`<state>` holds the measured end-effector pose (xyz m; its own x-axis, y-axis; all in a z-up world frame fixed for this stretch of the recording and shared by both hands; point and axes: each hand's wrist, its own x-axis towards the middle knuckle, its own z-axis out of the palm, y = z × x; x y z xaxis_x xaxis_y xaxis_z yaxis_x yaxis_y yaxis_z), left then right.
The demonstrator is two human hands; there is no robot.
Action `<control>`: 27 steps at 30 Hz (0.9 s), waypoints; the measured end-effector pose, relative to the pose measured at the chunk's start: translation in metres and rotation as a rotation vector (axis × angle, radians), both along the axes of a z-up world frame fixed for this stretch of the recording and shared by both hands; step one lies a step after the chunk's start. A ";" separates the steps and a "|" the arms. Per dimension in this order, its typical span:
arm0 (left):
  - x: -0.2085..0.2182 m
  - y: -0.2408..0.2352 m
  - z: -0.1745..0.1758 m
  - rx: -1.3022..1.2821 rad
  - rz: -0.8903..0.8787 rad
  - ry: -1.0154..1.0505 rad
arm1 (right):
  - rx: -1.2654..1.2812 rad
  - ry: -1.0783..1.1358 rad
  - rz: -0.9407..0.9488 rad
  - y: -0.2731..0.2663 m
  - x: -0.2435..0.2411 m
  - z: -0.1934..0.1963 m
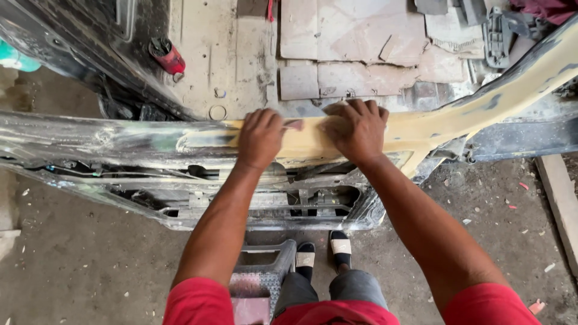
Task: The person sands a yellow car bumper using a sanding block held in both hands. They move the block back and forth along the surface of the bumper to smooth it out.
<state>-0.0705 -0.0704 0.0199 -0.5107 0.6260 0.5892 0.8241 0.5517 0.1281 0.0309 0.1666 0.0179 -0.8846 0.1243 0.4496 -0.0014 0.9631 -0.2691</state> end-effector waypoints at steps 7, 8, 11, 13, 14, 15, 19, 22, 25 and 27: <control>-0.010 0.036 -0.033 -0.002 -0.072 0.117 | -0.029 -0.101 -0.024 -0.017 -0.005 0.013; -0.013 0.033 -0.030 -0.001 -0.097 0.085 | -0.032 -0.130 -0.042 -0.016 -0.005 0.010; -0.011 -0.005 0.001 0.024 -0.049 0.028 | -0.013 -0.109 -0.061 -0.014 -0.010 0.006; -0.006 -0.017 0.014 0.041 0.015 -0.015 | 0.002 -0.079 -0.071 -0.014 -0.008 0.004; -0.006 -0.015 0.013 0.007 -0.003 0.015 | 0.017 -0.071 -0.078 -0.016 -0.006 0.003; -0.006 -0.013 0.013 -0.027 -0.021 0.045 | 0.032 -0.063 -0.084 -0.018 -0.005 0.002; -0.009 -0.015 0.010 -0.056 -0.014 0.075 | 0.020 -0.097 -0.086 -0.027 -0.008 0.015; 0.001 -0.019 0.015 -0.015 -0.031 -0.056 | 0.033 -0.084 -0.115 -0.024 -0.005 0.016; 0.005 -0.031 0.030 0.040 0.022 -0.023 | 0.030 -0.066 -0.116 -0.022 -0.011 0.019; 0.017 -0.042 0.030 -0.019 0.000 -0.006 | 0.005 -0.087 -0.119 -0.027 -0.009 0.022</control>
<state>-0.0538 -0.1128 0.0494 -0.5142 0.6372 0.5740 0.8233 0.5543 0.1221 0.0223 0.1395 0.0395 -0.8993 0.2290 0.3727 0.1363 0.9563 -0.2585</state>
